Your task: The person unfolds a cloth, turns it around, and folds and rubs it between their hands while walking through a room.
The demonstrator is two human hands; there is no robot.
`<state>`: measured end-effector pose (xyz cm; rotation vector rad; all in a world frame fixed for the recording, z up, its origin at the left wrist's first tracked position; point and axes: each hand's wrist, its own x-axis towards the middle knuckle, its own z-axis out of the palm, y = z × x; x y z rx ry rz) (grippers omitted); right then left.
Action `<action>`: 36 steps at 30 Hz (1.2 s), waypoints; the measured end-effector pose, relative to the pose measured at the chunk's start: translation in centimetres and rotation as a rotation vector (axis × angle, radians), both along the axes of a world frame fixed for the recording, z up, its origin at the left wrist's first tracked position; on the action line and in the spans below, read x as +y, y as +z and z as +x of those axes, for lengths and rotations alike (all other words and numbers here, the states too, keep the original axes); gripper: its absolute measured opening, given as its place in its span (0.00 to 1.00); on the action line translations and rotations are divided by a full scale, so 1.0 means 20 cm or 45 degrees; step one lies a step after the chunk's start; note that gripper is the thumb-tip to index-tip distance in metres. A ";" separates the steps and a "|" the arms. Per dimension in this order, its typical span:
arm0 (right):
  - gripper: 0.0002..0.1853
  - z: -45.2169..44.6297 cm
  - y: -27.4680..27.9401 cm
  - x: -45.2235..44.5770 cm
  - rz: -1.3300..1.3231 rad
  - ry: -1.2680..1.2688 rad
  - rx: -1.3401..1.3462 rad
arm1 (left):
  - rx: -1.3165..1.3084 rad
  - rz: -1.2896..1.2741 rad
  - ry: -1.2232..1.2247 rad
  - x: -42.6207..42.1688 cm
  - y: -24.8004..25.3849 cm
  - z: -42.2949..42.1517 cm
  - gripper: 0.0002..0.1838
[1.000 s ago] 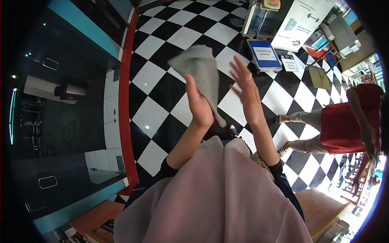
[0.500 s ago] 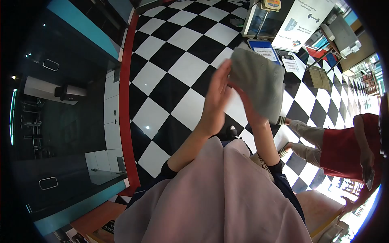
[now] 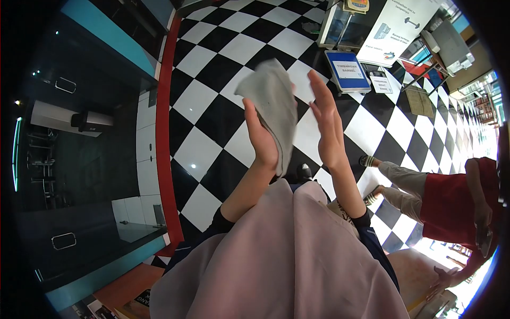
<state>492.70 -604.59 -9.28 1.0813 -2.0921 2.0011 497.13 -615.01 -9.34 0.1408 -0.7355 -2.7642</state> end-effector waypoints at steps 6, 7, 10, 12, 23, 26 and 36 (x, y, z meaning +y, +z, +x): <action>0.40 0.04 0.00 -0.02 -0.376 0.599 -1.361 | 0.510 -1.946 0.462 -0.05 0.04 0.00 0.37; 0.35 0.05 -0.06 -0.06 -0.891 0.937 -1.401 | 0.582 -2.162 0.434 -0.05 0.05 -0.03 0.36; 0.31 0.01 -0.20 -0.01 -1.152 0.995 -1.379 | 0.546 -2.188 0.341 -0.04 0.01 -0.02 0.36; 0.28 -0.03 -0.25 0.00 -1.306 1.104 -1.411 | 0.482 -2.197 0.378 -0.03 0.00 0.01 0.37; 0.33 0.03 0.01 0.00 0.493 0.021 0.182 | -0.303 0.290 -0.449 -0.05 -0.13 0.06 0.32; 0.32 0.03 0.02 -0.02 0.459 -0.066 0.283 | -0.317 0.302 -0.348 -0.06 -0.07 0.07 0.32; 0.45 0.01 -0.16 -0.17 -0.584 1.045 -1.802 | 0.439 -2.103 0.473 -0.24 0.06 0.06 0.36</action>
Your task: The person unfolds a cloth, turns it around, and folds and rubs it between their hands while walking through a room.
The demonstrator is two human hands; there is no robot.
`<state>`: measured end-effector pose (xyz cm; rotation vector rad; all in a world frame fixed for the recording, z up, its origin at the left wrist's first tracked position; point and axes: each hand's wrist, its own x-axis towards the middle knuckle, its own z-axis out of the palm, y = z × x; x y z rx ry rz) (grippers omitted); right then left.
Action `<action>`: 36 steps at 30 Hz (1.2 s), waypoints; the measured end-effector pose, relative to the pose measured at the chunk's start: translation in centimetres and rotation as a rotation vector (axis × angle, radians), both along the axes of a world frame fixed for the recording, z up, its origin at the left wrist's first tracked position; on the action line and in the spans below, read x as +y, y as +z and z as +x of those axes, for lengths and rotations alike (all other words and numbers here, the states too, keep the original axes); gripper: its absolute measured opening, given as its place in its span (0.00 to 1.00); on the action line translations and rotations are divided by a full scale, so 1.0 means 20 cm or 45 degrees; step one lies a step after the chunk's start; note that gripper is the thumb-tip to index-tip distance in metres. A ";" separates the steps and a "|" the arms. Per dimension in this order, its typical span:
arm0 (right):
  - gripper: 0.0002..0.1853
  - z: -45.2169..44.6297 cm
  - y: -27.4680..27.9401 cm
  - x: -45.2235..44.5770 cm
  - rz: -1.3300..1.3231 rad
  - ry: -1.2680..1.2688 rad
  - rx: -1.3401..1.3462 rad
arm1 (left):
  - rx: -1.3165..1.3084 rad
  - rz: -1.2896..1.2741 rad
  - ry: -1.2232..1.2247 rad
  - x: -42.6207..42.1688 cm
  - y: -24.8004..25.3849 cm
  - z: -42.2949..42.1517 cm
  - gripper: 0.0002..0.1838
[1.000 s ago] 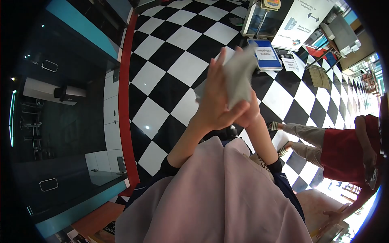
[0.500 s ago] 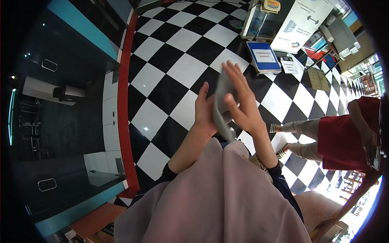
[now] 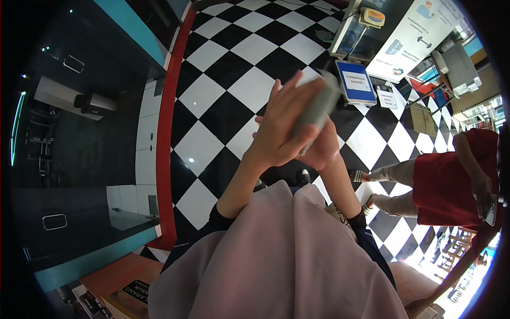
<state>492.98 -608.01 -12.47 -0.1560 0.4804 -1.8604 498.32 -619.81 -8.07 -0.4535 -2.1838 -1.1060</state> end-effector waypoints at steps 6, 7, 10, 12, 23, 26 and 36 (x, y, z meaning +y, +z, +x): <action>0.33 0.00 0.08 -0.01 -0.176 -0.581 0.398 | -0.147 0.151 0.082 -0.02 -0.12 0.10 0.29; 0.30 -0.02 0.07 -0.03 -0.077 -0.744 0.609 | -0.262 0.827 0.061 0.02 -0.15 0.12 0.30; 0.32 0.05 0.19 -0.09 0.470 -1.120 1.545 | -0.561 1.866 -0.084 0.00 -0.20 0.18 0.32; 0.33 0.07 0.24 -0.07 0.341 -0.872 2.059 | -0.756 2.598 -1.272 -0.06 -0.28 0.21 0.32; 0.37 0.08 0.15 -0.08 0.550 -0.575 1.416 | -0.228 2.150 -0.447 -0.12 -0.14 0.16 0.35; 0.41 0.09 0.11 -0.07 0.522 -0.227 0.848 | -0.048 1.662 -0.148 -0.07 -0.03 0.11 0.37; 0.30 0.03 0.09 0.06 0.074 -0.766 0.829 | 0.071 0.505 0.057 0.15 -0.12 0.10 0.34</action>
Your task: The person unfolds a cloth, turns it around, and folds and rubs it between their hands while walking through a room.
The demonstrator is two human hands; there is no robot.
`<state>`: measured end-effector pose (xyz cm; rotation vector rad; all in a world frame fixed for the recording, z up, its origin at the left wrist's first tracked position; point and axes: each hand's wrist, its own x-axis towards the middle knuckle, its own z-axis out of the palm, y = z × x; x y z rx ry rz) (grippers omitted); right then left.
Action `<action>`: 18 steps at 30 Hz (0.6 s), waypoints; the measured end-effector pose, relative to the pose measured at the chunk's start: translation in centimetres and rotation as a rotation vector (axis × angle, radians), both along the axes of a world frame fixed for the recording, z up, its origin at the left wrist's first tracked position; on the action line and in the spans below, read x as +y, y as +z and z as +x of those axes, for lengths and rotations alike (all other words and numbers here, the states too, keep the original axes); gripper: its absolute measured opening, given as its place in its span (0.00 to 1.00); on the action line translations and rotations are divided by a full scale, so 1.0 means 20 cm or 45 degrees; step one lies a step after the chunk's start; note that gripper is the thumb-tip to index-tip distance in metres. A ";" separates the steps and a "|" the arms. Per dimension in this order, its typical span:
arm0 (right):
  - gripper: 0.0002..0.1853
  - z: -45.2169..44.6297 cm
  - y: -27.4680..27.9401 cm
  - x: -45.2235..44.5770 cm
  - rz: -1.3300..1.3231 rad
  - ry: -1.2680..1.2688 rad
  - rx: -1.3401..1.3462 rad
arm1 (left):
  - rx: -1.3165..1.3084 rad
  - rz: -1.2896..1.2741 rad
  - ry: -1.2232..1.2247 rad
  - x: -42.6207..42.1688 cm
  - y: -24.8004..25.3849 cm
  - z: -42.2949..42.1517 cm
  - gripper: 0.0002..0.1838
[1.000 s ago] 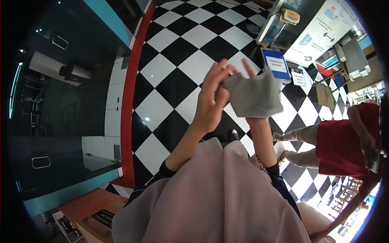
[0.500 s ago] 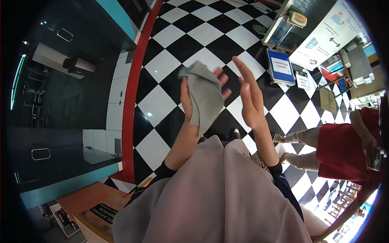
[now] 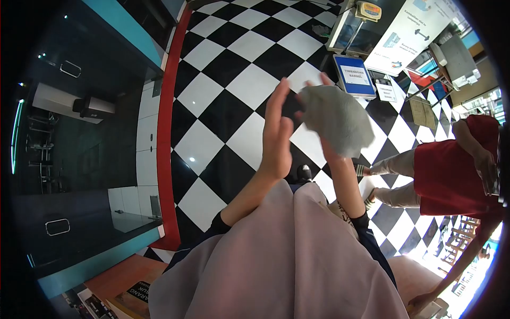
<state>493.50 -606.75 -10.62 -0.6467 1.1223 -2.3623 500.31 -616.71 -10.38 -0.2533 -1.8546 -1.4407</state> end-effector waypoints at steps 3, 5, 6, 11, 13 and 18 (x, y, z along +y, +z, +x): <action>0.36 0.01 0.07 0.03 0.444 -0.483 0.383 | -0.612 1.629 -0.686 0.02 -0.08 0.02 0.35; 0.37 0.04 0.14 0.05 0.822 -0.345 0.772 | -0.393 2.142 -1.472 0.00 -0.21 -0.02 0.34; 0.37 0.04 0.12 0.03 1.051 -0.492 1.220 | 0.067 2.240 -2.108 0.00 -0.22 -0.05 0.34; 0.31 0.05 0.10 0.03 0.958 -0.270 1.012 | -0.321 1.761 -0.947 -0.02 -0.21 0.00 0.34; 0.31 0.01 0.06 0.02 0.821 -0.265 0.915 | -0.269 1.719 -1.178 -0.08 -0.17 0.00 0.35; 0.38 0.02 0.10 -0.03 0.563 0.029 0.144 | -0.073 1.732 -0.659 -0.10 0.05 0.00 0.39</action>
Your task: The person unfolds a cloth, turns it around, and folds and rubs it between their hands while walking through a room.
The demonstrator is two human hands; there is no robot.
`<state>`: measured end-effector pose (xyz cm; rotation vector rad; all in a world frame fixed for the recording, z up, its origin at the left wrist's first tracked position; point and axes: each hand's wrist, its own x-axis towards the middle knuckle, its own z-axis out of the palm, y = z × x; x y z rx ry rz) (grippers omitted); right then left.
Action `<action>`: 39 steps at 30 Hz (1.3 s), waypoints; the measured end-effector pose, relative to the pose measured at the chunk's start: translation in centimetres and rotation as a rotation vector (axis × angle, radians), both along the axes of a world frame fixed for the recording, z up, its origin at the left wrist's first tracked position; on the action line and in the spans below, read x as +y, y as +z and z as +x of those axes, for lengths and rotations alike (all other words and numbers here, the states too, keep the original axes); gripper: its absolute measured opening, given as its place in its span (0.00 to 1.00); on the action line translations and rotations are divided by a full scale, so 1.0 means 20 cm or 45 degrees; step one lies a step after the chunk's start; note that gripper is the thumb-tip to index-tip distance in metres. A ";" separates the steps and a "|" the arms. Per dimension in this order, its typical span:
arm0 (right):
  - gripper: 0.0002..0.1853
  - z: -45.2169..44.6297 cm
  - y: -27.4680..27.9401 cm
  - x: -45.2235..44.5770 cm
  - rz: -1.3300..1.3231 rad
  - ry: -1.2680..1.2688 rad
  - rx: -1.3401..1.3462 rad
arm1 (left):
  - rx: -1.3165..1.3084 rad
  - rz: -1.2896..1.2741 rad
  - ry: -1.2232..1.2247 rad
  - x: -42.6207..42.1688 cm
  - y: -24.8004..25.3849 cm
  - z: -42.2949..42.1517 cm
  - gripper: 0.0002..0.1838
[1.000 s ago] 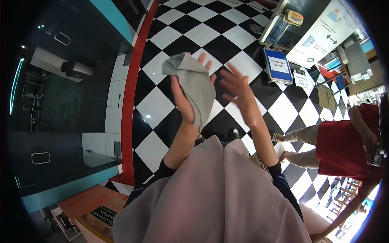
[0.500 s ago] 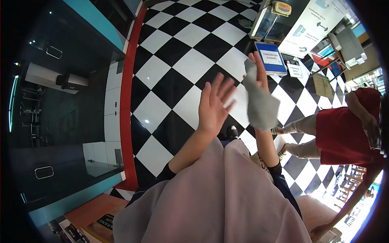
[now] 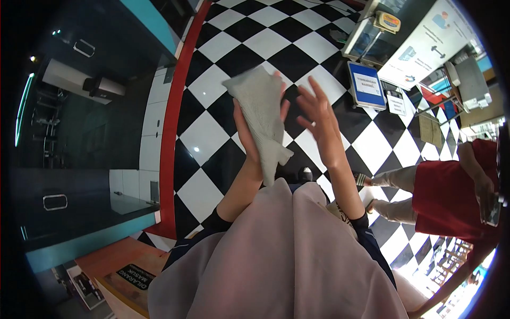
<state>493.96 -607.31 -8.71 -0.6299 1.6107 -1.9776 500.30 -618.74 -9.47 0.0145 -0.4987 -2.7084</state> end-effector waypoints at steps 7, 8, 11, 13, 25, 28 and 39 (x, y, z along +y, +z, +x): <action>0.38 0.00 -0.07 -0.07 -0.310 0.535 -0.762 | -0.362 -2.552 0.827 0.01 0.13 -0.01 0.36; 0.36 -0.01 -0.10 -0.07 -0.359 0.386 -0.827 | -0.381 -2.554 0.844 0.03 0.11 -0.01 0.36; 0.33 -0.11 -0.12 -0.07 -0.550 0.409 -0.806 | -0.430 -2.514 0.901 0.09 0.04 0.00 0.36; 0.31 -0.14 -0.07 -0.07 -0.691 0.350 -0.424 | -0.438 -2.155 0.966 0.14 -0.03 0.00 0.36; 0.29 -0.12 -0.05 -0.09 -0.032 0.566 1.194 | 0.206 0.434 0.335 0.28 -0.18 0.23 0.26; 0.28 -0.12 -0.04 -0.04 -0.162 0.553 0.687 | 0.006 0.235 0.642 0.27 -0.23 0.21 0.28; 0.40 -0.23 -0.02 0.18 -0.298 0.615 -0.343 | -0.058 -1.887 1.106 0.32 -0.03 -0.32 0.29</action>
